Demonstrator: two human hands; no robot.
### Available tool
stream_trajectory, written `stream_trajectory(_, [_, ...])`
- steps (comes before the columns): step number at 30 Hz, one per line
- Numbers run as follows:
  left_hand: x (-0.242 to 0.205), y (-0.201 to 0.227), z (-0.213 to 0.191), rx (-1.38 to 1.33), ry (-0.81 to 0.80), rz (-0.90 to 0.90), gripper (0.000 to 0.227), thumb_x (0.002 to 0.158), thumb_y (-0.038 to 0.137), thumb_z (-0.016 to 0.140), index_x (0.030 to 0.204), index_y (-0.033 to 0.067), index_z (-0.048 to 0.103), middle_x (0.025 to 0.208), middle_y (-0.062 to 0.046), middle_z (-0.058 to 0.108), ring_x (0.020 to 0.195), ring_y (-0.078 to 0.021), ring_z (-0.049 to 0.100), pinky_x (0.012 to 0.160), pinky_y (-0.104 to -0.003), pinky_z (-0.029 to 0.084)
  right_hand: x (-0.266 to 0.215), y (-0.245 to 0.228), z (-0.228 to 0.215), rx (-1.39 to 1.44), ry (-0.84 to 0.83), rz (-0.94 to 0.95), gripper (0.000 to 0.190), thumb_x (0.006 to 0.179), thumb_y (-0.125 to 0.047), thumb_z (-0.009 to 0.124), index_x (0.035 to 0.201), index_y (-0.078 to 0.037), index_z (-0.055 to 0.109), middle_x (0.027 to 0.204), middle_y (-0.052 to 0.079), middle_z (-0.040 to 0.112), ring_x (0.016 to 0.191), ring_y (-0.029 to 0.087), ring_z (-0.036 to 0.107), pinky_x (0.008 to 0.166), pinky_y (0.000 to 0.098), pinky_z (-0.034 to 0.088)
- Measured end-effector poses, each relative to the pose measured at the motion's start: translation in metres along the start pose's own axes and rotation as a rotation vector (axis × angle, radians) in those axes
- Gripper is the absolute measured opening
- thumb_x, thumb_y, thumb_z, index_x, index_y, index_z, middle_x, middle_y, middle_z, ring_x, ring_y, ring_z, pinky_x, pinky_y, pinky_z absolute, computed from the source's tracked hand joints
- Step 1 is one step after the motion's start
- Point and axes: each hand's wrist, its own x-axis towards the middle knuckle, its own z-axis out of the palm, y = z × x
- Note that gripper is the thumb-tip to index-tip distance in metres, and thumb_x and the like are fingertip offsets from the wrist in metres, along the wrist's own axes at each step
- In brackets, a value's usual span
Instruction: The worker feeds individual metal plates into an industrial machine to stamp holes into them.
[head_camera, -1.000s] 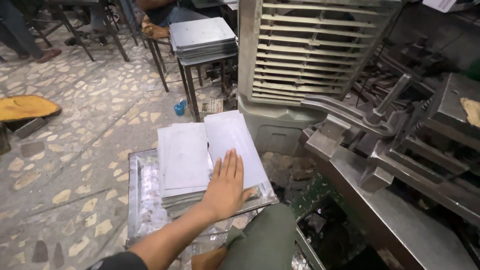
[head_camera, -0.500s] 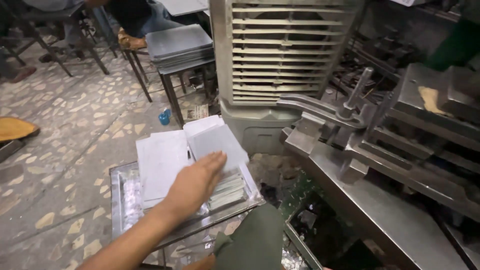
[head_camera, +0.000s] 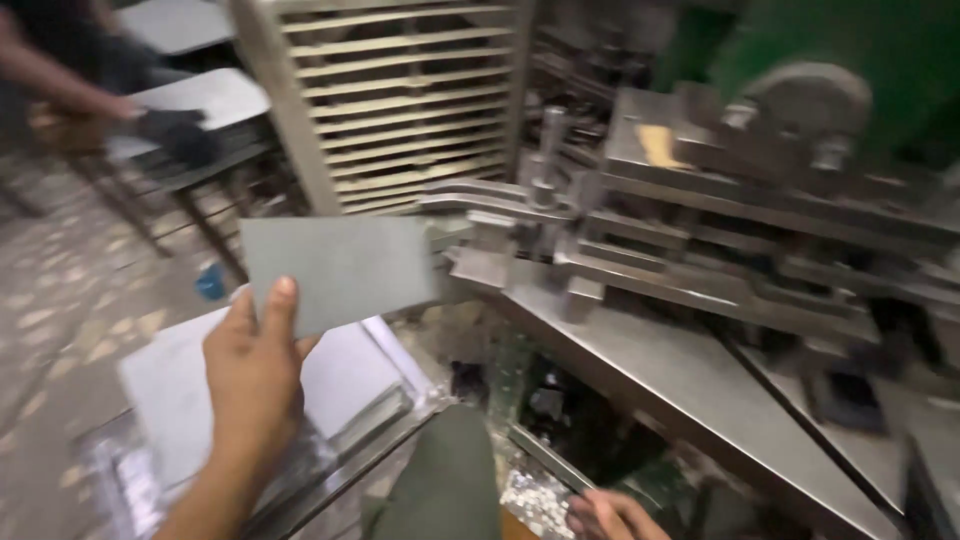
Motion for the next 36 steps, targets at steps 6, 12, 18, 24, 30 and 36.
stream_trajectory(6, [-0.029,0.012,0.118,-0.399,-0.374,-0.64,0.058,0.095,0.015,0.05,0.147,-0.0101,0.044,0.151,-0.029,0.057,0.142,-0.0368,0.056,0.122,-0.049,0.041,-0.056,-0.201,0.119,0.155,-0.033,0.065,0.05,0.095,-0.017,0.05,0.137,0.007,0.059,0.122,0.031,0.071,0.103,0.041,0.069,0.092,0.0555,0.058])
stream_trajectory(12, [-0.038,-0.049,0.23,-0.577,-0.683,-0.719,0.039,0.101,0.01,0.053,0.131,-0.0144,0.056,0.129,-0.027,0.063,0.119,-0.0355,0.063,0.109,-0.048,0.052,-0.042,-0.275,0.13,0.317,0.231,-0.103,0.036,0.101,-0.019,0.051,0.134,-0.005,0.057,0.115,0.015,0.066,0.094,0.026,0.061,0.086,0.0411,0.053])
stream_trajectory(18, [-0.034,-0.047,0.265,-0.67,-0.459,-0.997,0.06,0.097,0.011,0.067,0.148,0.0023,0.037,0.154,-0.025,0.043,0.132,-0.0514,0.053,0.107,-0.06,0.05,0.005,-0.3,0.118,0.301,0.403,-0.075,0.007,0.104,-0.019,0.063,0.099,-0.014,0.064,0.091,0.007,0.078,0.07,0.017,0.073,0.06,0.028,0.059])
stream_trajectory(24, [-0.043,-0.017,0.212,-0.422,-0.633,-0.84,0.053,0.104,0.028,0.053,0.144,-0.0063,0.05,0.149,-0.025,0.057,0.136,-0.0336,0.058,0.113,-0.041,0.049,0.074,-0.311,0.117,0.245,0.366,0.053,0.009,0.101,-0.02,0.061,0.106,-0.012,0.06,0.083,0.007,0.077,0.064,0.017,0.076,0.054,0.0321,0.063])
stream_trajectory(30, [-0.019,-0.011,0.146,-0.142,-0.566,-0.639,0.035,0.104,0.02,0.052,0.131,-0.0004,0.062,0.132,-0.028,0.068,0.123,-0.0375,0.067,0.104,-0.047,0.054,0.122,-0.318,0.12,0.148,0.408,0.061,0.009,0.091,-0.012,0.061,0.088,-0.005,0.067,0.064,0.003,0.073,0.047,0.015,0.072,0.043,0.0351,0.063])
stream_trajectory(36, [0.031,-0.046,0.084,0.112,-0.462,-0.284,0.033,0.107,0.018,0.052,0.131,-0.0033,0.061,0.126,-0.03,0.067,0.117,-0.0413,0.066,0.1,-0.052,0.053,0.1,-0.319,0.127,0.111,0.4,0.051,0.019,0.095,-0.016,0.061,0.106,-0.002,0.068,0.072,0.004,0.073,0.051,0.012,0.07,0.047,0.0291,0.062])
